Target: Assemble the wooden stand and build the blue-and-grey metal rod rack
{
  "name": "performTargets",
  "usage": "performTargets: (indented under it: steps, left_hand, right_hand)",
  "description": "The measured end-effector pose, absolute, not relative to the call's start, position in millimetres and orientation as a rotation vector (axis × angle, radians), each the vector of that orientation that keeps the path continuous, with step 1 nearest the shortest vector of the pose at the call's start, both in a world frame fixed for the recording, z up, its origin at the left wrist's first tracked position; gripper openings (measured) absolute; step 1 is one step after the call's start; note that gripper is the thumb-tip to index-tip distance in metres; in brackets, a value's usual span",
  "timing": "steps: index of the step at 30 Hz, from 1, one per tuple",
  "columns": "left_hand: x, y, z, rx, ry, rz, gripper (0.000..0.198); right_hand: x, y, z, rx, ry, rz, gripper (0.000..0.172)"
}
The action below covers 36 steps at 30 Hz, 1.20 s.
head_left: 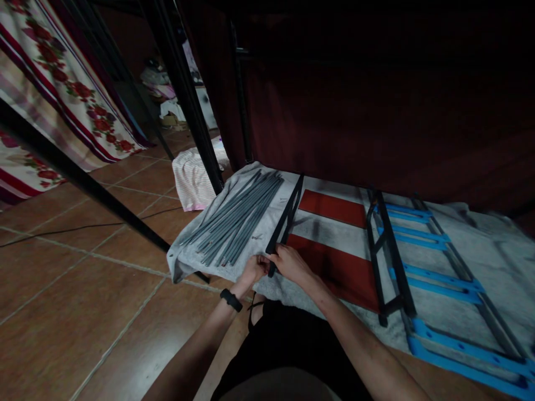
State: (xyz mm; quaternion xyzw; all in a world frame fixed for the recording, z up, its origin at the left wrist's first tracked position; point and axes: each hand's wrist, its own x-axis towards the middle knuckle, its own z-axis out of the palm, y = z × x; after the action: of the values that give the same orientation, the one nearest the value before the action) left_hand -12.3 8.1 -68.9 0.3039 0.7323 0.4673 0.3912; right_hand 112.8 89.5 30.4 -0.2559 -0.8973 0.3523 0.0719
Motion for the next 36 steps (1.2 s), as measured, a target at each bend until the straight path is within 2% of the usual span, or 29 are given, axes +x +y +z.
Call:
performTargets:
  steps: [12, 16, 22, 31, 36]
  left_hand:
    - [-2.2, 6.6, -58.1, 0.542, 1.732, 1.254, 0.006]
    - [-0.7, 7.6, -56.7, 0.423, 1.713, 1.269, 0.006]
    - [-0.6, 2.4, -42.8, 0.337, 1.694, 1.279, 0.021]
    - [9.8, -0.3, -43.3, 0.328, 1.769, 1.301, 0.009]
    - [10.7, -3.1, -44.9, 0.407, 1.737, 1.336, 0.01]
  right_hand:
    - [117.8, 85.1, 24.7, -0.83, -2.626, 1.076, 0.018]
    - [120.7, 86.5, 24.2, -0.832, -2.58, 1.094, 0.018]
    - [125.2, 92.8, 33.0, -0.768, -2.568, 1.091, 0.017]
    - [127.7, 95.3, 28.8, -0.741, -2.546, 1.182, 0.017]
    - [127.2, 94.9, 33.7, -0.763, -2.573, 1.156, 0.017]
